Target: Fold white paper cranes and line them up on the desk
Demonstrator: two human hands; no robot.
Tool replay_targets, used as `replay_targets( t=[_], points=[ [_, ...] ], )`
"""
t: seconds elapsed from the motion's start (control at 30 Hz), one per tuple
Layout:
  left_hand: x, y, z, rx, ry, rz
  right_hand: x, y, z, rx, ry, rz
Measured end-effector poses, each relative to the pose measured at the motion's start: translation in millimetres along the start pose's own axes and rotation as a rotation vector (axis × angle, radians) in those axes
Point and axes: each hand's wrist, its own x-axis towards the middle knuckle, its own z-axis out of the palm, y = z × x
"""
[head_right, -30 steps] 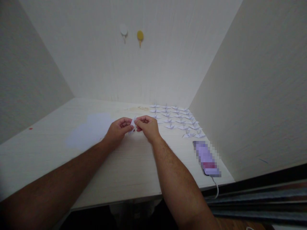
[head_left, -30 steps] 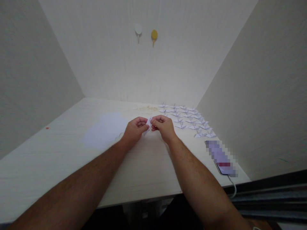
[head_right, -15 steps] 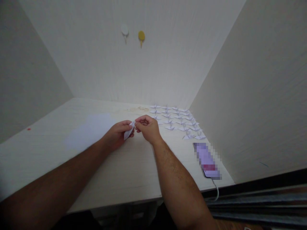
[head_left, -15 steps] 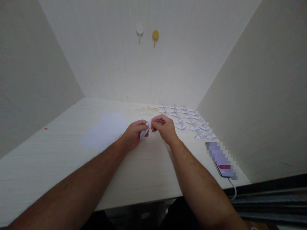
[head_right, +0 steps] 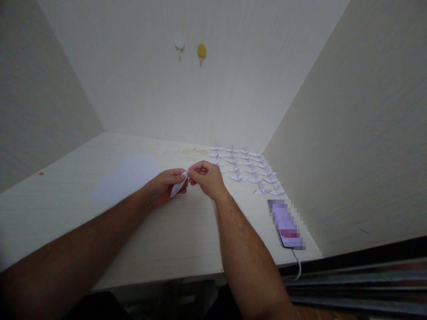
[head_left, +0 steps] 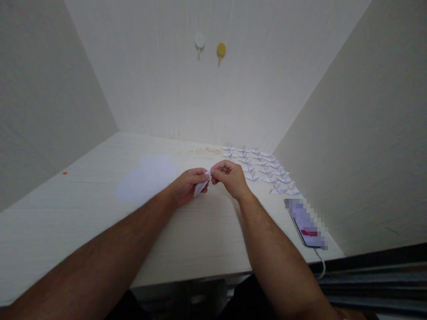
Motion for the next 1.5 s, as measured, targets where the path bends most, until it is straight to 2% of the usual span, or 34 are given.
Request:
replay_targets(
  t=[0.3, 0.53, 0.73, 0.9, 1.07, 1.5],
  points=[
    [1.8, -1.1, -2.6, 0.024, -0.022, 0.008, -1.0, -0.2, -2.0, -0.059, -0.029, 0.009],
    [0.7, 1.0, 1.5, 0.093, 0.001, 0.033, -1.6, -0.8, -0.7, -0.088, 0.022, -0.010],
    [1.7, 1.5, 3.6, 0.166, 0.026, 0.046, -2.4, 0.3, 0.3, -0.070, 0.058, 0.046],
    [5.6, -2.5, 2.9, 0.203, 0.104, 0.175, -2.2, 0.8, 1.6, 0.011, 0.060, 0.079],
    [6.5, -4.5, 2.6, 0.279, 0.188, 0.277, -3.1, -3.1, 4.3, -0.026, 0.053, 0.096],
    [5.3, -3.5, 4.1, 0.370, 0.260, 0.298, -2.5, 1.3, 8.4, -0.123, 0.166, 0.051]
  ],
)
